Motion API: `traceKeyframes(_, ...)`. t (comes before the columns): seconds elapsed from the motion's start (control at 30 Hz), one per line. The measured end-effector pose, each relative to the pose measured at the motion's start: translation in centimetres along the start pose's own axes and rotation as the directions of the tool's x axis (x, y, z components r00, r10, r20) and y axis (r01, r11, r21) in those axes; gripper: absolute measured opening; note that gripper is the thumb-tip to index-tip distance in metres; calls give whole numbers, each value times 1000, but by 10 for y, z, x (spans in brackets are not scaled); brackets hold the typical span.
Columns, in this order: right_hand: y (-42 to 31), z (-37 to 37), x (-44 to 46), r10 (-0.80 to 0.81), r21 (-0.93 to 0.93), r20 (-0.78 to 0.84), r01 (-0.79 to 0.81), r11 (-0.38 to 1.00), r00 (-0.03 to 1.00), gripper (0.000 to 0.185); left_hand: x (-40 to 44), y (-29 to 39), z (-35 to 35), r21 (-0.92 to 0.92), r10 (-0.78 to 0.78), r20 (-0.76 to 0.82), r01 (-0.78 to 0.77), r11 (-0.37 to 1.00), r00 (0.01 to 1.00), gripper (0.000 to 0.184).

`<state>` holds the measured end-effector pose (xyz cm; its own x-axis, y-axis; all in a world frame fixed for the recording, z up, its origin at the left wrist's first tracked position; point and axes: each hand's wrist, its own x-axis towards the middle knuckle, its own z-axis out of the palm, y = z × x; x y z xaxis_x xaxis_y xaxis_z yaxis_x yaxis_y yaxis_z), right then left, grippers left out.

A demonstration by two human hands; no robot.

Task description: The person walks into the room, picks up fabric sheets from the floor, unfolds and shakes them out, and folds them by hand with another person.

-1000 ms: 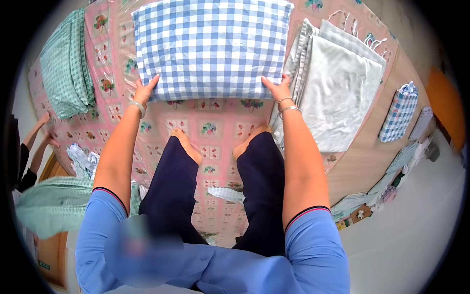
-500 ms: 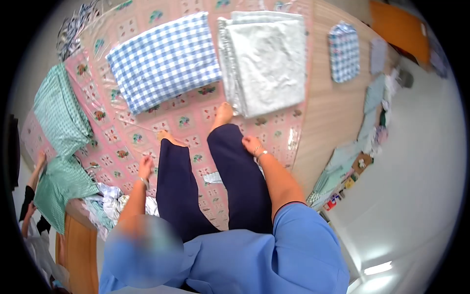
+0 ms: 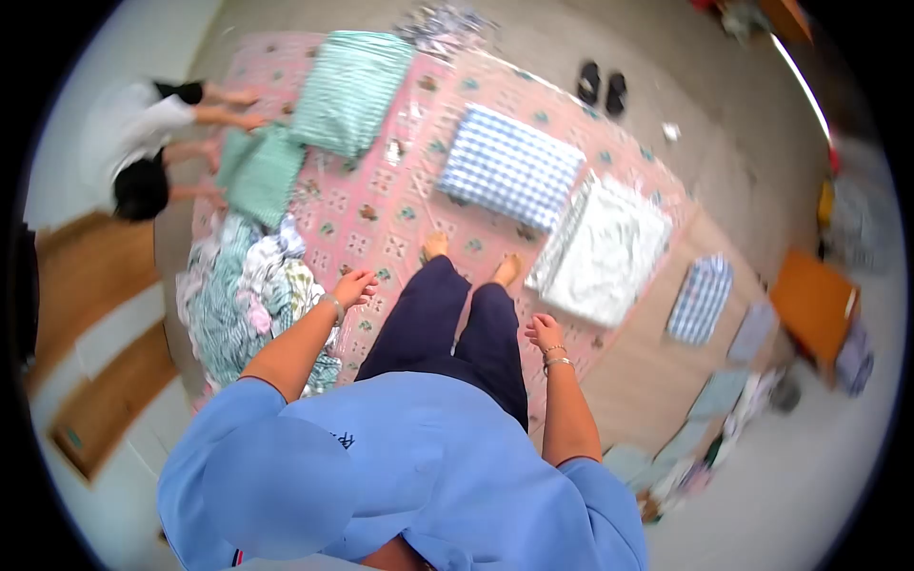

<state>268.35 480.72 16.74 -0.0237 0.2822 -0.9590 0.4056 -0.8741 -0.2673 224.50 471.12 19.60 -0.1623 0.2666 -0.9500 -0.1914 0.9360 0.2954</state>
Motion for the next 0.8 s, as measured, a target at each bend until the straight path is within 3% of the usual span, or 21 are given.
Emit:
traceKeyframes(0.17, -107, 8, -26, -198, -225, 105, 217, 950, 975, 25, -66, -42, -28, -224, 57, -166, -94, 970, 985, 28)
traceKeyframes(0.3, -159, 3, -24, -231, -490, 218, 311, 814, 948, 25, -116, -142, -8, -448, 2, -303, -144, 882, 953, 25)
traceKeyframes(0.43, -205, 7, -7, -173, -732, 192, 258, 630, 966, 30, -167, -225, 39, -607, -103, -386, -168, 777, 917, 22)
traceKeyframes(0.6, -232, 80, -31, -204, -815, 293, 355, 458, 934, 30, -211, -328, 113, -756, -272, -431, -179, 629, 860, 22)
traceKeyframes(0.8, -175, 220, -87, -164, -800, 529, 553, 232, 833, 31, -249, -403, 172, -856, -274, -404, -254, 451, 873, 24)
